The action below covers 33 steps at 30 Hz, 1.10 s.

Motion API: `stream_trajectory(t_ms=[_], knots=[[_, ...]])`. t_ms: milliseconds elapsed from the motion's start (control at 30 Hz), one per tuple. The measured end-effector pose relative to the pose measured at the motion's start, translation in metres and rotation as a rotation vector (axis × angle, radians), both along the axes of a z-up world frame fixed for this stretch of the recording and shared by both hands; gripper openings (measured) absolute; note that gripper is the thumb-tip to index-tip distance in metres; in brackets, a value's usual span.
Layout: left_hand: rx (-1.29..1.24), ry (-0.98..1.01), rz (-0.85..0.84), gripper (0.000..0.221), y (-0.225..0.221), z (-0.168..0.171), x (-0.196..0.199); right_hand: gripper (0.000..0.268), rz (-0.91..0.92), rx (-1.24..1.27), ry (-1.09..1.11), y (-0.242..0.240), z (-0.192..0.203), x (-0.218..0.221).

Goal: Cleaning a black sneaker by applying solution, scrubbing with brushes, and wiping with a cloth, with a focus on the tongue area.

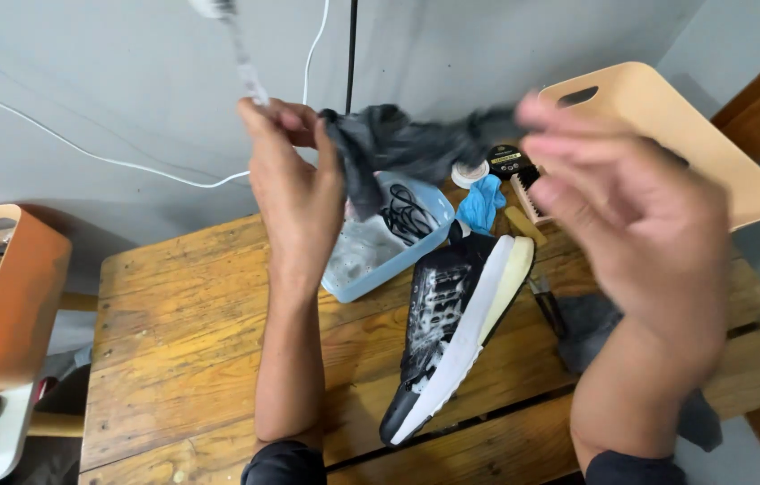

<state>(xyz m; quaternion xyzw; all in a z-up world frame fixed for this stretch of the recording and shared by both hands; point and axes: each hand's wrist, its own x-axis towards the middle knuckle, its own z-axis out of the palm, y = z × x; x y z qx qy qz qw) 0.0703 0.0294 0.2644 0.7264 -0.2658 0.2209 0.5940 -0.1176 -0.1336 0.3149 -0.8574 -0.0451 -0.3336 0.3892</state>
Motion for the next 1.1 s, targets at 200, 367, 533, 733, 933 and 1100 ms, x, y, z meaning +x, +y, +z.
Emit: stream_trajectory(t_ms=[200,367,533,733,933,1100], knots=[[0.079,0.031,-0.013,0.022,-0.003,0.005,-0.013,0.021,-0.102,0.132,-0.293,-0.045,-0.027,0.021],[0.117,0.118,-0.177,0.023,-0.017,0.0,-0.023,0.037,-0.145,0.486,-0.108,-0.028,-0.034,0.044],[0.401,0.219,-0.313,0.018,-0.027,0.003,-0.039,0.04,-0.032,0.271,-0.014,-0.024,-0.053,0.065],[0.402,0.134,-0.428,0.019,-0.034,-0.001,-0.045,0.035,0.104,-0.059,0.011,-0.003,-0.034,0.067],[0.449,0.184,-0.488,0.025,-0.047,-0.007,-0.046,0.017,0.004,0.141,-0.074,-0.005,-0.04,0.073],[0.256,0.122,-0.631,0.027,-0.064,-0.022,-0.055,0.01,0.068,0.455,-0.258,-0.043,-0.04,0.056]])
